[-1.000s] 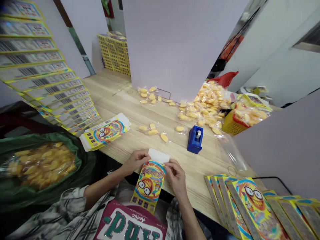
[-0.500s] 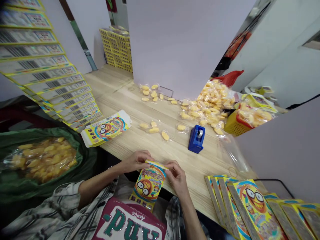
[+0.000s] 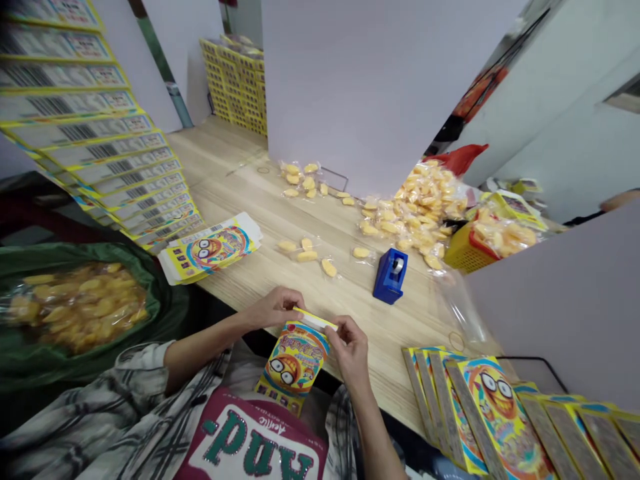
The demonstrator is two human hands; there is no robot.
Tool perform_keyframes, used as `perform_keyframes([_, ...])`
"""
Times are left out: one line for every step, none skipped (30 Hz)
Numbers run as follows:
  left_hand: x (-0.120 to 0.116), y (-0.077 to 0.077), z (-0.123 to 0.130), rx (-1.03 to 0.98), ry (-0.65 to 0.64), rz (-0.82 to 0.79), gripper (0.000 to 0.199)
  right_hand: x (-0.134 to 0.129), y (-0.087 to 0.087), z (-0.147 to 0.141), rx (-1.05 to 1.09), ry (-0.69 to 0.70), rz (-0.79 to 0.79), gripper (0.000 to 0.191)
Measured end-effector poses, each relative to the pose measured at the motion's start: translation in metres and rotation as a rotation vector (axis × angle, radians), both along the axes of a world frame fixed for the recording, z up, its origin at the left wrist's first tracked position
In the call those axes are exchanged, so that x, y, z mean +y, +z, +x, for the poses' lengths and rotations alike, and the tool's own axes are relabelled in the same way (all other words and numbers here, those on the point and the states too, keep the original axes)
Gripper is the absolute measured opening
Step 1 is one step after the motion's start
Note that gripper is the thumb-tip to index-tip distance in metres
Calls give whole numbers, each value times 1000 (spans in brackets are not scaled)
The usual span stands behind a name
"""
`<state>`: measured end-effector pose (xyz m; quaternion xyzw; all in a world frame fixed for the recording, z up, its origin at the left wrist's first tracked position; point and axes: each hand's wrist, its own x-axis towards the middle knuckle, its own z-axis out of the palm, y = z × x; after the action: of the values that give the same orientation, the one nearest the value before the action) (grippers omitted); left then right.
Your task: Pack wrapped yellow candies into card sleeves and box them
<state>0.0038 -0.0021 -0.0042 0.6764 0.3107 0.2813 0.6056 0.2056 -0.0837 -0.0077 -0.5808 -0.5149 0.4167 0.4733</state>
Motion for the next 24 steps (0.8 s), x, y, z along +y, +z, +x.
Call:
perform_keyframes([1, 0, 0, 12, -3, 26, 19, 0, 1, 0, 9, 5, 5, 25])
perform_keyframes([2, 1, 0, 33, -2, 70, 20, 0, 1, 1, 10, 14, 21, 24])
perform_keyframes([1, 1, -1, 53, 1, 119, 20, -2, -1, 1, 5, 25, 48, 23])
perform_keyframes([0, 0, -2, 71, 4, 161, 21, -4, -4, 2, -6, 34, 82, 21])
perform_keyframes([-2, -1, -3, 83, 8, 195, 21, -7, -7, 2, -22, 42, 120, 18])
perform_keyframes([-4, -2, -4, 90, 11, 224, 22, -10, -11, 3, -42, 47, 157, 15])
perform_keyframes([-7, -3, -5, 93, 14, 258, 22, -12, -15, 2, -66, 48, 188, 12])
perform_keyframes([-10, -4, -6, 97, 15, 302, 22, -15, -18, 2, -89, 47, 211, 9])
perform_keyframes([-13, -5, -7, 106, 10, 353, 21, -16, -20, 1, -108, 46, 227, 7])
perform_keyframes([-17, -6, -8, 124, 1, 404, 21, -17, -20, 0, -118, 44, 237, 6])
perform_keyframes([-20, -8, -9, 148, -4, 454, 22, -18, -20, -2, -117, 44, 241, 6])
perform_keyframes([-24, -9, -10, 172, -3, 497, 23, -18, -18, -4, -106, 51, 238, 7])
perform_keyframes([-27, -11, -11, 189, 9, 531, 23, -17, -16, -6, -93, 63, 232, 8])
perform_keyframes([-29, -13, -13, 198, 32, 553, 24, -17, -13, -9, -80, 78, 228, 9])
perform_keyframes([-31, -17, -14, 188, 63, 561, 24, -16, -11, -11, -70, 90, 228, 10])
perform_keyframes([-32, -20, -16, 166, 96, 551, 23, -16, -10, -13, -61, 99, 230, 11])
perform_keyframes([-32, -25, -16, 139, 115, 514, 22, -15, -9, -14, -53, 107, 231, 11])
perform_keyframes([-32, -29, -17, 100, 131, 448, 20, -14, -10, -15, -43, 111, 230, 12])
perform_keyframes([-33, -32, -16, 50, 145, 353, 18, -12, -11, -13, -31, 107, 228, 11])
perform_keyframes([-33, -34, -15, -6, 155, 232, 16, -9, -13, -9, -21, 86, 226, 11])
perform_keyframes([-34, -36, -14, -62, 163, 94, 18, -5, -16, -2, -16, 37, 226, 14])
perform_keyframes([-34, -35, -12, -108, 171, -42, 22, 2, -19, 7, -21, -44, 230, 18])
perform_keyframes([-35, -33, -11, -140, 181, -160, 27, 11, -21, 19, -35, -158, 237, 24])
perform_keyframes([-34, -30, -9, -156, 194, -248, 31, 21, -23, 33, -55, -298, 242, 29])
